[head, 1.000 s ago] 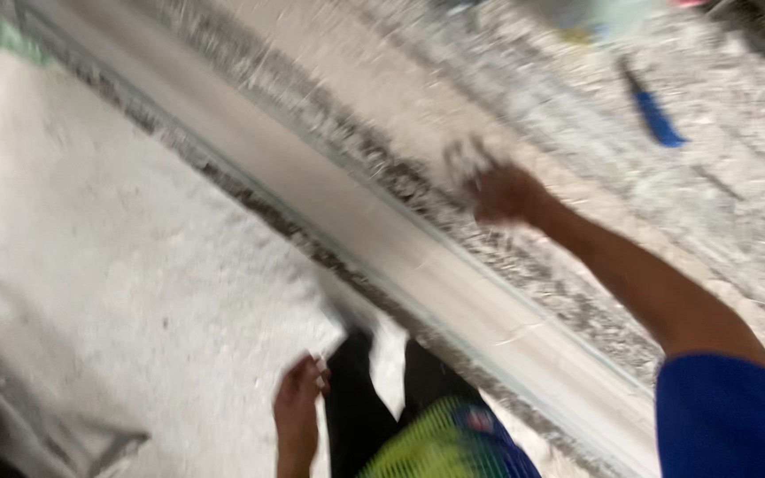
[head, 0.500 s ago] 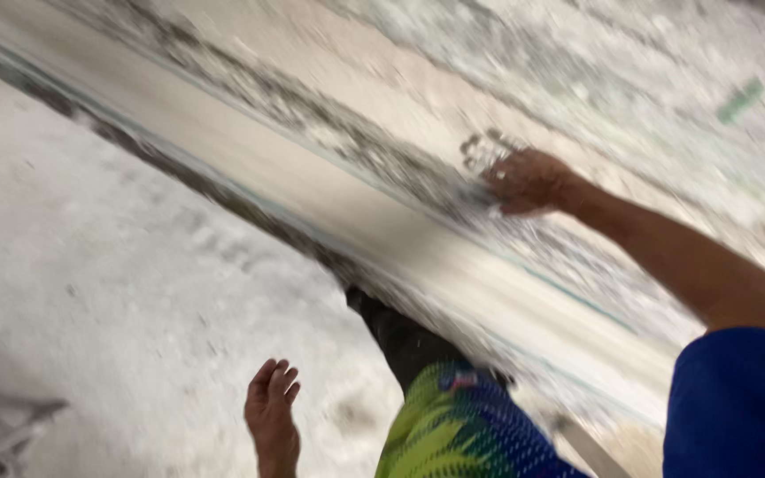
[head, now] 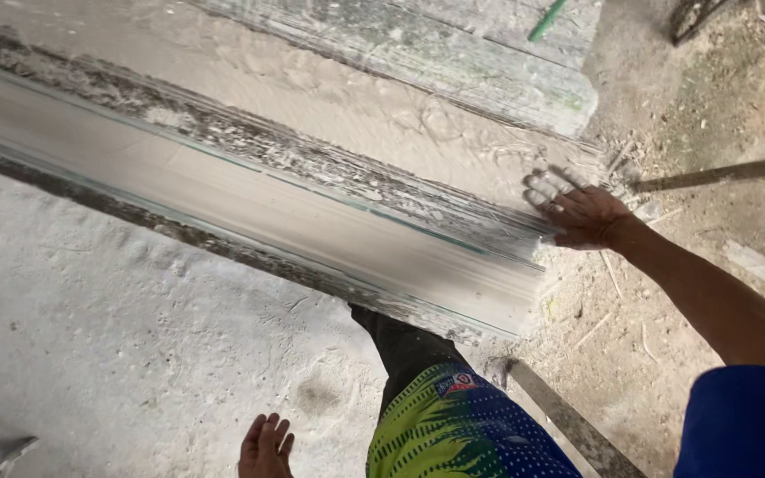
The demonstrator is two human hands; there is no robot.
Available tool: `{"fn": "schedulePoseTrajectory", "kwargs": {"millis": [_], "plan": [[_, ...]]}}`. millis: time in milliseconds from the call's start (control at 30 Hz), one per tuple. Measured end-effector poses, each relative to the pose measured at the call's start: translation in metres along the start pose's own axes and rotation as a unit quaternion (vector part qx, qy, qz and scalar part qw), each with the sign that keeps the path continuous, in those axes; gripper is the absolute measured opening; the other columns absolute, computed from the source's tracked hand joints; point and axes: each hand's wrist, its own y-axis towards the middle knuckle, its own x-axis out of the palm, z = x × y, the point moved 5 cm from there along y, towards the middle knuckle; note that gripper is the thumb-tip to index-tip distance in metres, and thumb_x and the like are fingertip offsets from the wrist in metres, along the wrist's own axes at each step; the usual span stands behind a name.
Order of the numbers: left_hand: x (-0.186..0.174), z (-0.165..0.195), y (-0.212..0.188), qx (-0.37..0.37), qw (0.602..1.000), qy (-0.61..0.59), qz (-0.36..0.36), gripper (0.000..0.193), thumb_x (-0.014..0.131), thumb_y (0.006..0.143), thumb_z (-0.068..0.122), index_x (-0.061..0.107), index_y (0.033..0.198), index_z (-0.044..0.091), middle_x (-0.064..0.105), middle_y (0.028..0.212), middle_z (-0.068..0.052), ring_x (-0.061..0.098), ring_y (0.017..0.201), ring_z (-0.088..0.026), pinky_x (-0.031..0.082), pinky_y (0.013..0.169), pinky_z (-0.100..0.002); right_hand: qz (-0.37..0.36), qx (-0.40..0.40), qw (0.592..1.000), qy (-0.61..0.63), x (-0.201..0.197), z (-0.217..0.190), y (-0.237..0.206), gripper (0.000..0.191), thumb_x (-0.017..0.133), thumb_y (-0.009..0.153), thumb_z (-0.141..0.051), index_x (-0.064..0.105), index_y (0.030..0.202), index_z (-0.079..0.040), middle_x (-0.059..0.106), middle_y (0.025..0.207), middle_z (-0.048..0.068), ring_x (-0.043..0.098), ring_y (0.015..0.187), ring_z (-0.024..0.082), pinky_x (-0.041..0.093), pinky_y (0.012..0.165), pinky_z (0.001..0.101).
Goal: The person handles white fiberglass strands over a mold table, then presses and smooths plaster paste by hand onto decorative cornice moldings. They mix plaster in a bowl, add water, and spread the paste along the moldings using a small scraper.
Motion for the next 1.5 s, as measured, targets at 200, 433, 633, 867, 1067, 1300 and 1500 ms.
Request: {"fn": "schedulePoseTrajectory", "kwargs": {"millis": [200, 433, 633, 867, 1067, 1300, 1500], "plan": [[0.044, 0.019, -0.029, 0.022, 0.999, -0.007, -0.045, 0.04, 0.058, 0.102, 0.013, 0.053, 0.14, 0.0, 0.066, 0.13, -0.017, 0.066, 0.112, -0.031, 0.053, 0.089, -0.045, 0.22, 0.293, 0.897, 0.246, 0.009, 0.064, -0.04, 0.029, 0.045, 0.114, -0.028, 0.062, 0.121, -0.006, 0.072, 0.102, 0.022, 0.073, 0.079, 0.026, 0.061, 0.059, 0.038], [0.056, 0.052, -0.031, 0.078, 0.993, 0.012, -0.089, 0.038, 0.057, 0.103, 0.012, 0.053, 0.139, 0.001, 0.065, 0.129, -0.016, 0.067, 0.112, -0.028, 0.055, 0.088, -0.042, 0.557, 0.495, 0.389, 0.541, 0.024, 0.093, -0.03, 0.028, 0.061, 0.077, 0.002, 0.043, 0.066, -0.017, 0.044, 0.061, 0.0, 0.039, 0.049, 0.013, 0.031, 0.039, 0.0313], [0.049, 0.084, -0.005, 0.026, 0.998, 0.049, -0.006, 0.041, 0.053, 0.105, 0.014, 0.048, 0.142, 0.0, 0.063, 0.132, -0.02, 0.065, 0.116, -0.035, 0.055, 0.091, -0.05, 0.508, 0.554, 0.656, 0.062, -0.013, -0.011, -0.017, 0.034, 0.058, 0.112, -0.027, 0.042, 0.124, 0.0, 0.058, 0.104, 0.024, 0.059, 0.089, 0.033, 0.055, 0.076, 0.05], [0.077, 0.157, 0.056, 0.044, 0.993, 0.078, -0.073, 0.041, 0.056, 0.103, 0.014, 0.052, 0.14, -0.001, 0.065, 0.131, -0.02, 0.067, 0.115, -0.034, 0.055, 0.092, -0.049, 0.209, 0.497, 0.712, -0.449, 0.003, -0.011, 0.061, 0.053, 0.04, 0.118, -0.042, 0.025, 0.16, -0.013, 0.035, 0.152, 0.044, 0.053, 0.127, 0.055, 0.051, 0.098, 0.0649], [0.051, 0.271, 0.135, 0.104, 0.983, 0.082, -0.13, 0.037, 0.057, 0.104, 0.012, 0.055, 0.138, 0.0, 0.065, 0.128, -0.02, 0.068, 0.109, -0.033, 0.056, 0.085, -0.046, -0.003, 0.785, 0.577, 0.228, 0.011, 0.041, 0.049, 0.087, 0.021, 0.109, -0.062, 0.009, 0.158, 0.008, 0.014, 0.163, 0.038, 0.019, 0.146, 0.056, 0.019, 0.117, 0.0633], [0.025, 0.342, 0.208, 0.033, 0.988, 0.125, -0.085, 0.038, 0.054, 0.104, 0.015, 0.051, 0.139, 0.003, 0.065, 0.127, -0.016, 0.067, 0.111, -0.031, 0.055, 0.088, -0.05, -0.001, 0.839, 0.442, 0.316, -0.027, 0.027, 0.119, 0.093, 0.016, 0.103, -0.066, 0.007, 0.16, 0.007, 0.006, 0.167, 0.032, 0.008, 0.156, 0.046, 0.008, 0.127, 0.0532], [0.026, 0.422, 0.289, 0.03, 0.983, 0.152, -0.101, 0.038, 0.056, 0.104, 0.017, 0.051, 0.139, 0.003, 0.064, 0.128, -0.016, 0.066, 0.113, -0.03, 0.054, 0.092, -0.049, 0.032, 0.838, 0.456, 0.298, -0.062, -0.017, 0.258, 0.091, 0.021, 0.104, -0.063, 0.02, 0.16, 0.009, 0.018, 0.167, 0.031, 0.018, 0.155, 0.043, 0.015, 0.126, 0.0526]]}}
